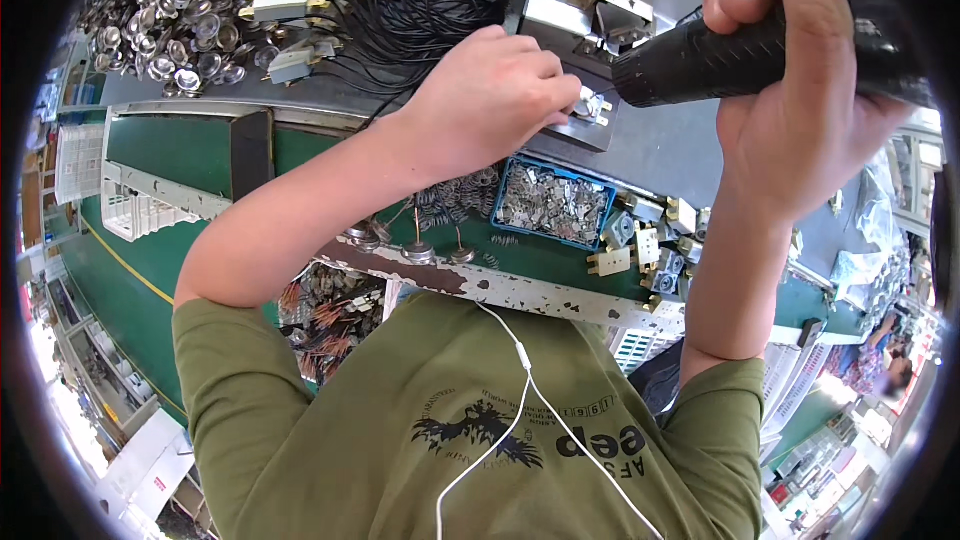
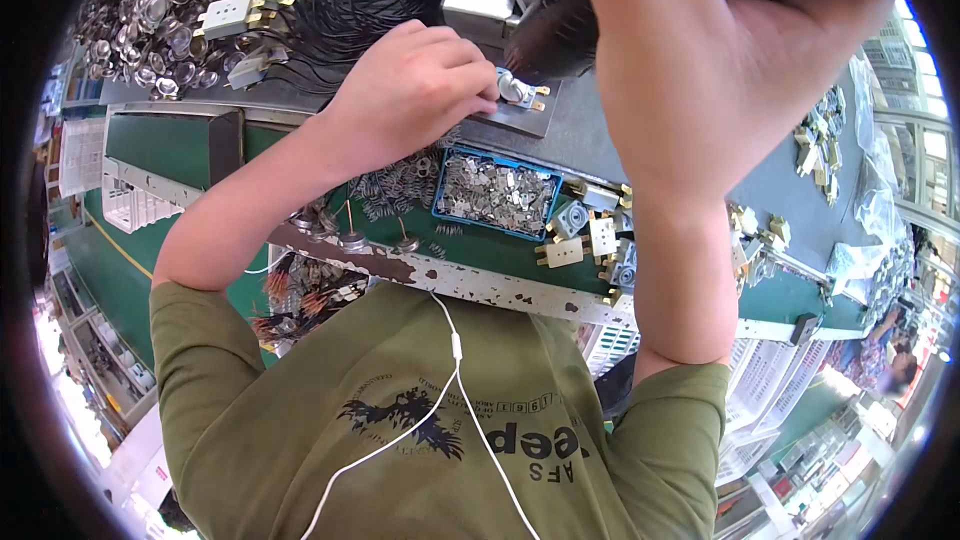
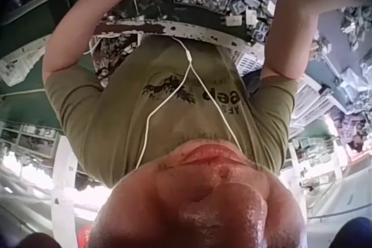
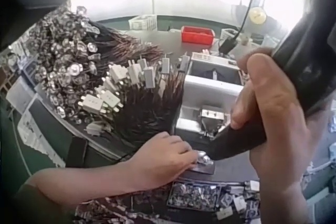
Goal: Assemble electronic components on an assembly line using an electric screwdriver and manual placement.
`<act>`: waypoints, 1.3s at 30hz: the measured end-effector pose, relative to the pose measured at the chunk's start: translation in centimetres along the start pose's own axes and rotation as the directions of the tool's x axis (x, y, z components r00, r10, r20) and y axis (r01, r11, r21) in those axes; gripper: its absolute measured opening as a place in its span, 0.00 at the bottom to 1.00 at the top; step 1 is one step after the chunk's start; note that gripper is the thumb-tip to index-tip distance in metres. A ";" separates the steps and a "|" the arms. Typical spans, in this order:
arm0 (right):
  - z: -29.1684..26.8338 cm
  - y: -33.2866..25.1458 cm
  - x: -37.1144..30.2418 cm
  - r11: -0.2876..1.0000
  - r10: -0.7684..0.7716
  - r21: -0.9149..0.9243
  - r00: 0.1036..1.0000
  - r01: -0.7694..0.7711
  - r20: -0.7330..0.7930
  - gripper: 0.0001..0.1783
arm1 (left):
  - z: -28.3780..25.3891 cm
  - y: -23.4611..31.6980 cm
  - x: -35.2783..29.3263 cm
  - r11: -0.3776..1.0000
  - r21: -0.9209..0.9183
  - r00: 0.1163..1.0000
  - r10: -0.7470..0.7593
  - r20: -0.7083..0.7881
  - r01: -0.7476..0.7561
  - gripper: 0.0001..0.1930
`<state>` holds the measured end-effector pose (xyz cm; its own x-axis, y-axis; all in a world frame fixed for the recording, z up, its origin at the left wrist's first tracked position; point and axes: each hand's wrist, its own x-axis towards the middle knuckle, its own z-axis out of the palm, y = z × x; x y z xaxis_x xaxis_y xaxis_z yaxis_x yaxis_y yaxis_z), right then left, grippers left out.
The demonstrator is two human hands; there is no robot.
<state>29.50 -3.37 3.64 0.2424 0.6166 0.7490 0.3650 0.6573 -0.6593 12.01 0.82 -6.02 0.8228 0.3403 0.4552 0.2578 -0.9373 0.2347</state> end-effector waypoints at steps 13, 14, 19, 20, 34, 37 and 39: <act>2.3 -3.2 -1.7 0.960 0.273 0.090 0.957 -0.265 -0.100 0.13 | 0.4 -1.8 -0.1 0.962 -0.271 0.998 -0.019 0.057 0.034 0.05; 2.2 -3.1 -1.6 0.944 0.297 0.184 0.947 -0.273 -0.119 0.12 | 0.3 -1.8 0.0 0.959 -0.281 0.997 -0.013 0.072 0.033 0.05; 1.9 -1.6 -1.7 0.977 0.168 0.143 0.982 -0.156 -0.081 0.15 | 0.5 -1.7 0.1 0.954 -0.298 0.997 -0.006 0.071 0.027 0.04; 2.3 -2.3 -1.8 0.962 0.245 0.138 0.967 -0.235 -0.062 0.16 | 0.4 -1.7 -0.1 0.955 -0.294 0.997 -0.015 0.069 0.035 0.04; 1.1 3.1 -0.9 0.972 -0.032 0.233 0.999 0.030 0.004 0.11 | 0.7 -1.9 0.0 0.962 -0.271 0.999 -0.006 0.040 0.017 0.04; 1.4 3.2 -0.7 0.963 0.004 0.271 1.000 -0.010 0.023 0.12 | 0.6 -2.0 -0.3 0.957 -0.288 0.997 -0.014 0.075 0.035 0.05; 1.8 2.1 -1.0 0.957 0.012 0.287 0.999 -0.026 0.048 0.12 | 0.9 -2.0 -0.4 0.951 -0.304 0.997 -0.043 0.069 0.062 0.06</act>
<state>28.40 -1.84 1.44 0.2032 0.6448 0.7368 0.0849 0.7381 -0.6693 11.59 2.48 -7.45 0.8439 0.3738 0.3848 0.1415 -0.8469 0.5126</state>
